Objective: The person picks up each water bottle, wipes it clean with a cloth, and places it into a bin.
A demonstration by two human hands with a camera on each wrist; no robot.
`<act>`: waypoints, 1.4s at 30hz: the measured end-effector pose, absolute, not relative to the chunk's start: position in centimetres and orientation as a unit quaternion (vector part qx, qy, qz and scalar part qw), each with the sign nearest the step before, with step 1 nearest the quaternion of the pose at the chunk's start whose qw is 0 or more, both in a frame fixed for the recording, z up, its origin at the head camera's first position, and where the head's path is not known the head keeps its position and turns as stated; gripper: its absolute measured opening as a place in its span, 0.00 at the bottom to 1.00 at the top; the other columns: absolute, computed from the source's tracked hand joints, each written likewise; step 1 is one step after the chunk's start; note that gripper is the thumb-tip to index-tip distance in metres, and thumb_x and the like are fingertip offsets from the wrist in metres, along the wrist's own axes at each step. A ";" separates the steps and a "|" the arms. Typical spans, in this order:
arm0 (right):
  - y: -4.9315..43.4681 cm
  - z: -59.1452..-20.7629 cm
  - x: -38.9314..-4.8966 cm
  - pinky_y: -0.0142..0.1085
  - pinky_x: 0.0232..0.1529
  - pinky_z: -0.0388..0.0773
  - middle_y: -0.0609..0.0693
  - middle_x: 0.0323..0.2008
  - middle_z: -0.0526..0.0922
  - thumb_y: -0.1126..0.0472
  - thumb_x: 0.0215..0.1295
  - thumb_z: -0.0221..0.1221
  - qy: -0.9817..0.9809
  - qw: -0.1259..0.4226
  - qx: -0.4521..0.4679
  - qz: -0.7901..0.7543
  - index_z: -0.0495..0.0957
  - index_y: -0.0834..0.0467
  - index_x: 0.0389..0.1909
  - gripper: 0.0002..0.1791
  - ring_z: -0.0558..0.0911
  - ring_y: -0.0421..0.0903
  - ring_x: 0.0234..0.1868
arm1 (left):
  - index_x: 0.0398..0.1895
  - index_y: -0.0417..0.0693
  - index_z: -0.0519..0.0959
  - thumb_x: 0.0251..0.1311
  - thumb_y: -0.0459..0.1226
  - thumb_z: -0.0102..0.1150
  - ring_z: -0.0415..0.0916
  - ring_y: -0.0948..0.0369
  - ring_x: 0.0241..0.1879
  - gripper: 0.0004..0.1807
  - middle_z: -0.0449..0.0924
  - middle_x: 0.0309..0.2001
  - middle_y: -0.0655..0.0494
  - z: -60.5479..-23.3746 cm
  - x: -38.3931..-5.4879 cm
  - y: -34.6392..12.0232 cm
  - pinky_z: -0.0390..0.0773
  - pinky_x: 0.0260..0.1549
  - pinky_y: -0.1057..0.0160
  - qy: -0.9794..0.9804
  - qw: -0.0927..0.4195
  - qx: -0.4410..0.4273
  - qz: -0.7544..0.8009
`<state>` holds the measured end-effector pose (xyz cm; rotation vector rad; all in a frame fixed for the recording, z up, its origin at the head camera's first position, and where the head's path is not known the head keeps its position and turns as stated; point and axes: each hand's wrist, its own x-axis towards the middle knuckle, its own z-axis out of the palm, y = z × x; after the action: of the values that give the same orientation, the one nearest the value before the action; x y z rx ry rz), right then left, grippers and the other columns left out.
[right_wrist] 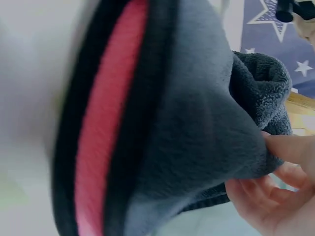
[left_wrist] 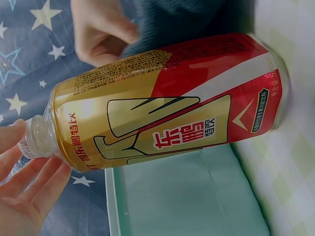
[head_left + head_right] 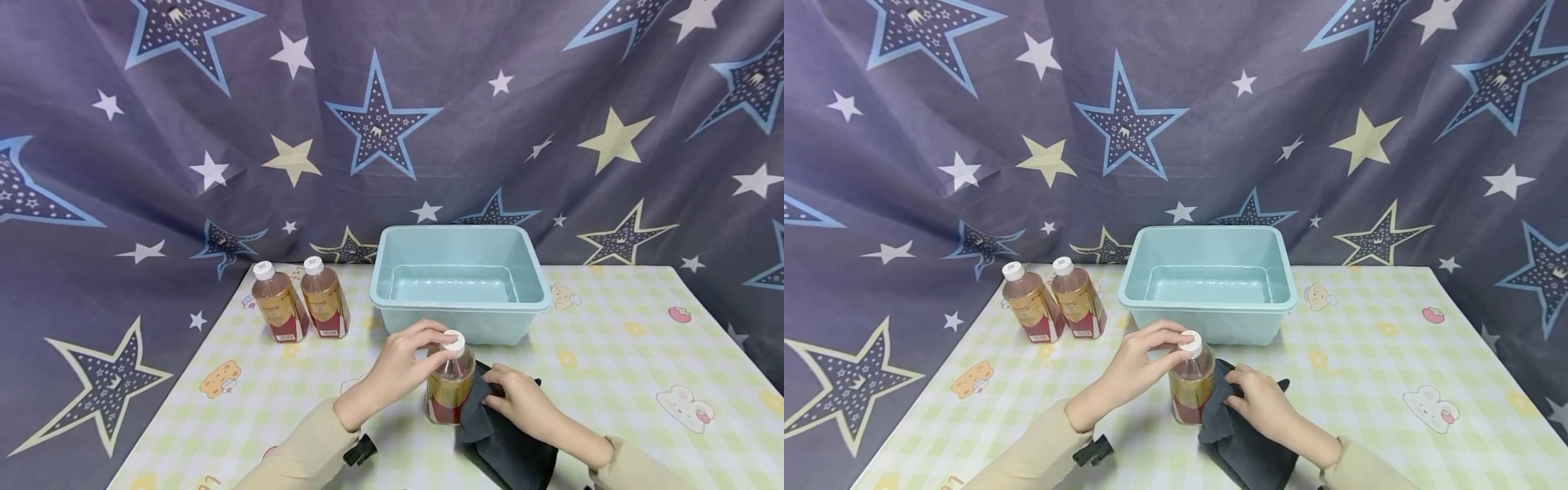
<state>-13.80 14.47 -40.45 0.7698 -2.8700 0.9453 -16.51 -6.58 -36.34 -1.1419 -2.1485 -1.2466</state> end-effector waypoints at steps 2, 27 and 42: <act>14.5 -39.8 -13.7 0.26 0.19 0.62 0.41 0.24 0.69 0.70 0.49 0.61 -0.917 0.019 0.247 0.312 0.78 0.61 0.32 0.07 0.64 0.33 0.22 | 0.36 0.41 0.80 0.50 0.32 0.61 0.77 0.65 0.36 0.09 0.77 0.38 0.54 -36.3 -16.5 -6.5 0.75 0.39 0.76 -0.769 0.204 -0.410 -0.446; 14.6 -37.3 -13.5 0.26 0.22 0.70 0.44 0.28 0.73 0.73 0.47 0.60 -0.908 0.077 0.246 0.330 0.78 0.65 0.33 0.10 0.67 0.33 0.23 | 0.36 0.41 0.80 0.50 0.32 0.61 0.76 0.66 0.37 0.09 0.77 0.38 0.55 -36.1 -16.4 -6.6 0.76 0.38 0.75 -0.770 0.188 -0.406 -0.455; 14.4 -40.0 -14.1 0.26 0.20 0.64 0.42 0.24 0.70 0.71 0.48 0.60 -0.916 0.016 0.238 0.322 0.77 0.64 0.33 0.08 0.64 0.33 0.22 | 0.36 0.42 0.80 0.51 0.33 0.61 0.76 0.67 0.36 0.08 0.77 0.38 0.55 -36.3 -16.6 -6.6 0.76 0.38 0.75 -0.767 0.196 -0.411 -0.453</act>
<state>-14.08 14.40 -39.96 0.7405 -2.8492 1.0019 -16.59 -6.60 -36.29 -1.1511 -2.1478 -1.2688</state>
